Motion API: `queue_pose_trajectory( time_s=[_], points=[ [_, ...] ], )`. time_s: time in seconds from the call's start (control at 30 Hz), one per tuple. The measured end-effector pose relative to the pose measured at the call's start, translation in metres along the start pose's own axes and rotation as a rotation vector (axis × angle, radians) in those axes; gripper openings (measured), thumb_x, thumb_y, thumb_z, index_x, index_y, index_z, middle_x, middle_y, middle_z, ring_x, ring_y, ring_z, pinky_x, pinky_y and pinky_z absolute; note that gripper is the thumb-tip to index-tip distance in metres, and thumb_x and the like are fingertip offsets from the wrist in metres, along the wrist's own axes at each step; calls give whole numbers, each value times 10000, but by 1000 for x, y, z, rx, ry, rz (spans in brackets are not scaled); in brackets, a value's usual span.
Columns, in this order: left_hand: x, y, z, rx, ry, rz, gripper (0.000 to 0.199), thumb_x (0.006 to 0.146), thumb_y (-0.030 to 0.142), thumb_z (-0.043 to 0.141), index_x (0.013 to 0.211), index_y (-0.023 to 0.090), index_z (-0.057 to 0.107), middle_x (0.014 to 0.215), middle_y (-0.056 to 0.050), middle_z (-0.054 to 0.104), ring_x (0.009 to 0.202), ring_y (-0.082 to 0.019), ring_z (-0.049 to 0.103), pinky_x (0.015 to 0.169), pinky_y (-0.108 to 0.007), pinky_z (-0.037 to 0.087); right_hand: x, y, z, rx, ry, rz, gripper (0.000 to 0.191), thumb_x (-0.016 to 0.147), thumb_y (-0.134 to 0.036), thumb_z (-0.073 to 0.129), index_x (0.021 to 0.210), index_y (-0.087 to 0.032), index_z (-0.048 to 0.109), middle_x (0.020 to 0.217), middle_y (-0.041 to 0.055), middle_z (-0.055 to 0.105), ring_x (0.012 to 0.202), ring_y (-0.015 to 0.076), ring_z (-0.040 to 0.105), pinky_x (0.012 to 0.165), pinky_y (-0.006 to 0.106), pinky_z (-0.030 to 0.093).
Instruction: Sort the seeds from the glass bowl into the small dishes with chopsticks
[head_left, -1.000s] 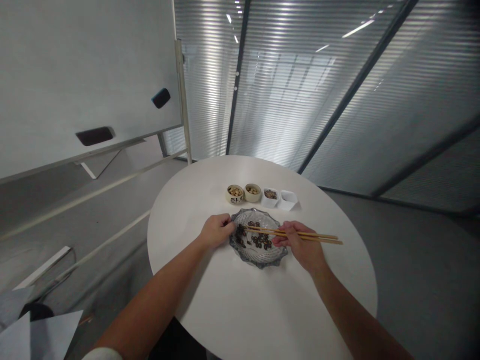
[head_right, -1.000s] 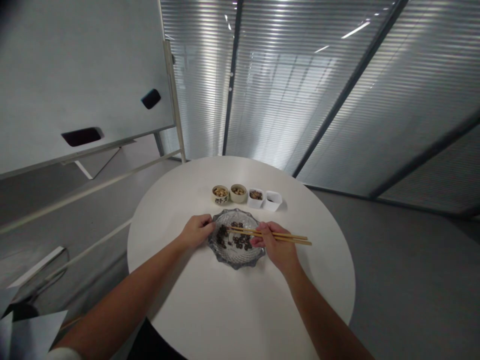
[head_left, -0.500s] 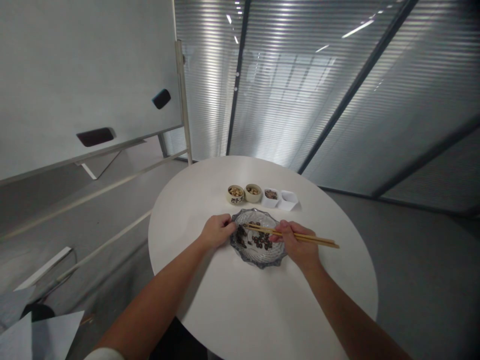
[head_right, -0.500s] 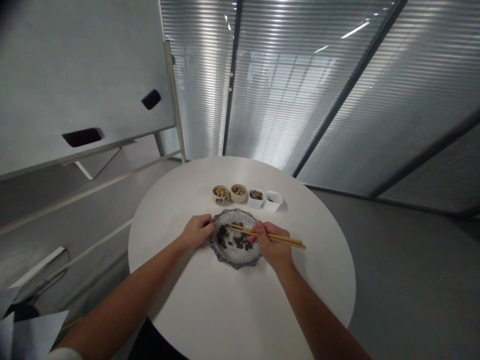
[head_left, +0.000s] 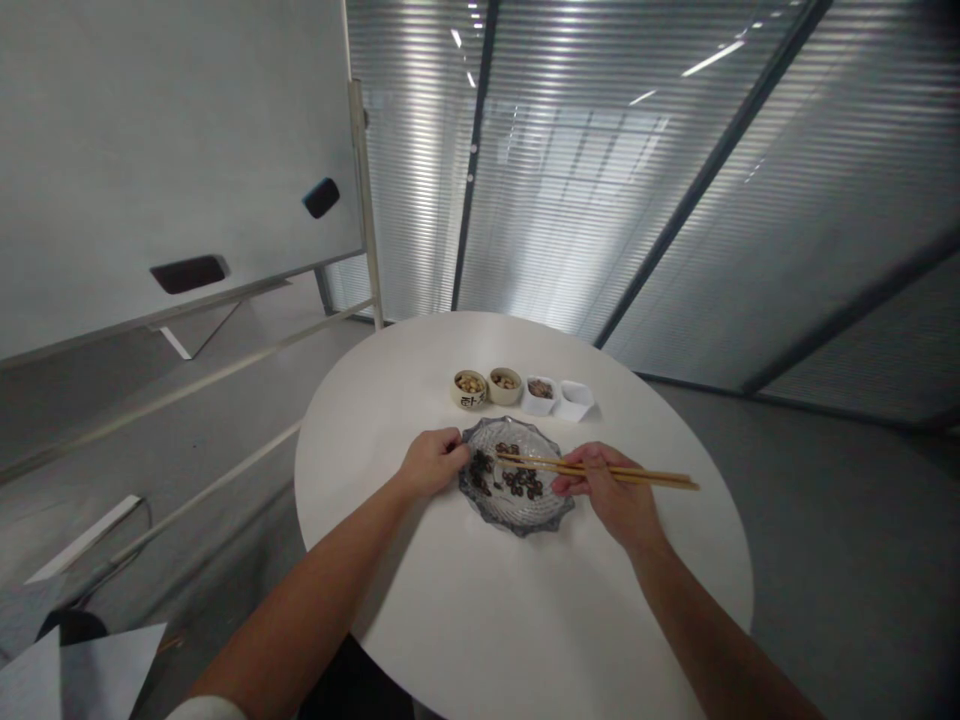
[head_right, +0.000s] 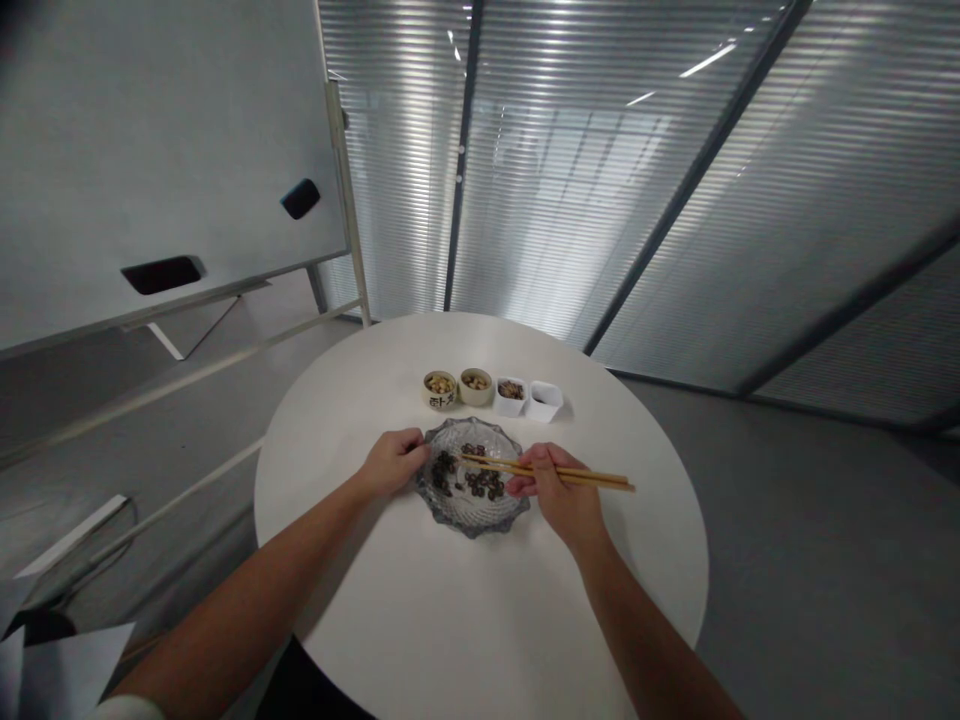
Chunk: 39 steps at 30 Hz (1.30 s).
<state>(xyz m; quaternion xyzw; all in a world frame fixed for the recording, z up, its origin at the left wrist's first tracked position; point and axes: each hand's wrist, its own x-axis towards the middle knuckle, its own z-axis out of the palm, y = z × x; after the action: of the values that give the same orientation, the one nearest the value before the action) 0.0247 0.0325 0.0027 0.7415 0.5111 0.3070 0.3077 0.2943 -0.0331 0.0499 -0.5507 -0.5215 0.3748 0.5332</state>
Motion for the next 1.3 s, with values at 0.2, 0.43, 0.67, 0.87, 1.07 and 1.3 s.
queue_pose_trajectory(
  time_s=[0.2, 0.43, 0.67, 0.87, 1.07, 1.3],
  points=[
    [0, 1, -1, -9, -8, -25, 275, 855, 384, 507, 676, 184, 569, 597, 42, 434, 622, -119, 423, 585, -251, 285, -3, -1, 7, 14, -9, 14, 574, 831, -762, 615, 761, -193, 652, 548, 58, 711, 472, 224, 720, 469, 305, 628],
    [-1, -1, 0, 0, -10, -17, 267, 851, 379, 501, 685, 182, 568, 604, 40, 452, 623, -118, 433, 590, -252, 285, 0, 11, 9, -47, 4, 10, 509, 845, -709, 644, 745, -212, 699, 597, 76, 741, 509, 263, 736, 495, 352, 647],
    [1, -2, 1, -7, -4, -16, 263, 843, 380, 502, 690, 184, 586, 609, 36, 470, 627, -123, 448, 590, -255, 291, -1, 19, 16, -59, 73, -58, 493, 860, -685, 644, 707, -222, 716, 597, 79, 745, 516, 276, 741, 490, 358, 638],
    [0, -1, 1, -20, -3, -20, 266, 843, 383, 509, 685, 185, 588, 604, 38, 466, 624, -123, 442, 585, -253, 294, -2, 8, 23, -79, 147, -77, 541, 843, -723, 629, 660, -218, 697, 540, 77, 717, 470, 267, 721, 448, 339, 608],
    [0, -1, 1, -23, -6, -16, 259, 845, 373, 511, 674, 187, 566, 598, 45, 436, 613, -116, 421, 580, -250, 284, 0, 9, 16, -120, 34, -61, 502, 841, -683, 671, 687, -205, 684, 558, 68, 725, 479, 222, 709, 470, 287, 587],
    [0, 1, 0, -11, -11, -22, 260, 847, 372, 515, 673, 185, 564, 597, 42, 441, 618, -118, 423, 586, -254, 276, 2, 15, 16, -124, 46, -24, 505, 842, -686, 670, 723, -196, 687, 570, 78, 735, 494, 240, 719, 469, 294, 579]
  ],
)
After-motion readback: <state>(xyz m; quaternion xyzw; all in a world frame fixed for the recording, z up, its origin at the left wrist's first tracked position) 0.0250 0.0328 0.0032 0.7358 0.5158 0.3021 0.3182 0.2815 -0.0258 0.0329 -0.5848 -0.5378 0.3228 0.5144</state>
